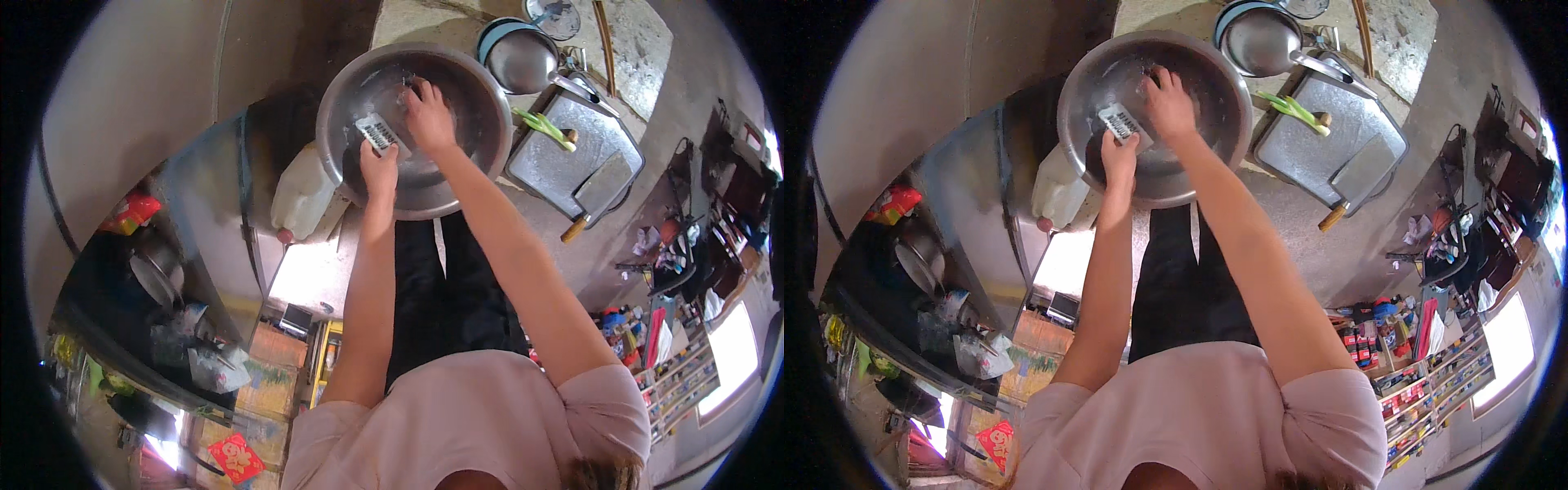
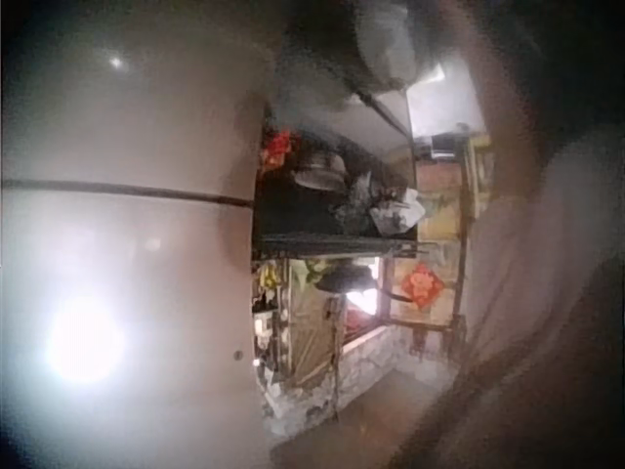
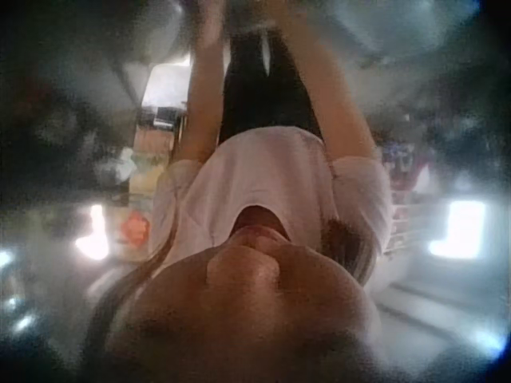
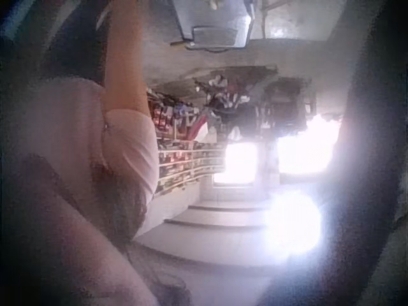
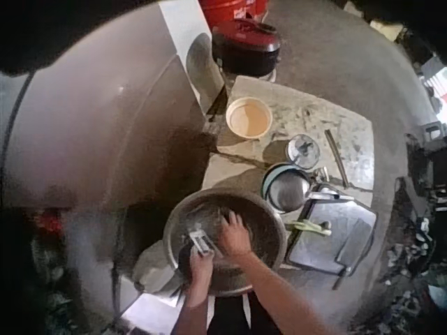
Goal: The person fills a metal basin with water at an outdoor sink, then carries it inside. They wash chopsticks, a grater, a ladle, and a small bowl using a steel wool scrubber in the basin and place the cleaned items on a nearby table.
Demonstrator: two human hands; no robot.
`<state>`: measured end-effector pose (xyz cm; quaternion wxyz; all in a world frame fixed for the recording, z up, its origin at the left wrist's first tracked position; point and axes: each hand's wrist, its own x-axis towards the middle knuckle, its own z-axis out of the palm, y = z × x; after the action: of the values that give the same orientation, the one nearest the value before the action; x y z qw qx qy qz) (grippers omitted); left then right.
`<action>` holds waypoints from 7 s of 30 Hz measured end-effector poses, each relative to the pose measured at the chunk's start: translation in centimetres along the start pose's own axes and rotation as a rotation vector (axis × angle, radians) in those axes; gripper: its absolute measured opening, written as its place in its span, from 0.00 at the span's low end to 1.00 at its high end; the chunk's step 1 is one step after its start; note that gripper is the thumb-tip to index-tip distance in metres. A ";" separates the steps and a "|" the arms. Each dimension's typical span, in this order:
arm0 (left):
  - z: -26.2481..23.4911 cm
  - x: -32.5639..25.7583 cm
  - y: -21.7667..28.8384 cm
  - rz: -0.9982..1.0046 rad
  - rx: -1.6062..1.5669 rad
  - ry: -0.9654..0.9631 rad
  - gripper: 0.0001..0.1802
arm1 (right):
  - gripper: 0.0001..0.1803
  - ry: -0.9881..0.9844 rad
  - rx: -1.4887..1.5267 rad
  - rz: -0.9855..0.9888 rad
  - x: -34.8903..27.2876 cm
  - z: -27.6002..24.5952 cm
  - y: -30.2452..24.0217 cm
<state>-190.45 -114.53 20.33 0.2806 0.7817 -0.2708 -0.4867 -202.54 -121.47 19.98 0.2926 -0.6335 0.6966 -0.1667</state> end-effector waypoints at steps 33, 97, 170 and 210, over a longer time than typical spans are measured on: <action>-2.3 0.5 2.3 -0.078 0.059 -0.269 0.18 | 0.10 -0.126 0.485 0.308 -3.9 -2.1 -0.8; -3.2 -1.0 5.8 -0.169 -0.296 -0.161 0.12 | 0.14 0.080 0.381 0.151 -3.7 -1.5 0.3; -1.0 -2.3 3.9 0.050 -0.074 0.059 0.15 | 0.11 0.271 0.410 0.293 -4.6 -0.9 -0.8; -0.6 -2.0 6.2 -0.221 -0.676 -0.007 0.10 | 0.09 0.257 0.447 0.221 -2.4 -1.9 -0.8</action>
<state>-191.61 -117.36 26.06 0.4680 0.6676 -0.0094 -0.5789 -203.07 -119.48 22.42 0.3508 -0.4471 0.7387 -0.3624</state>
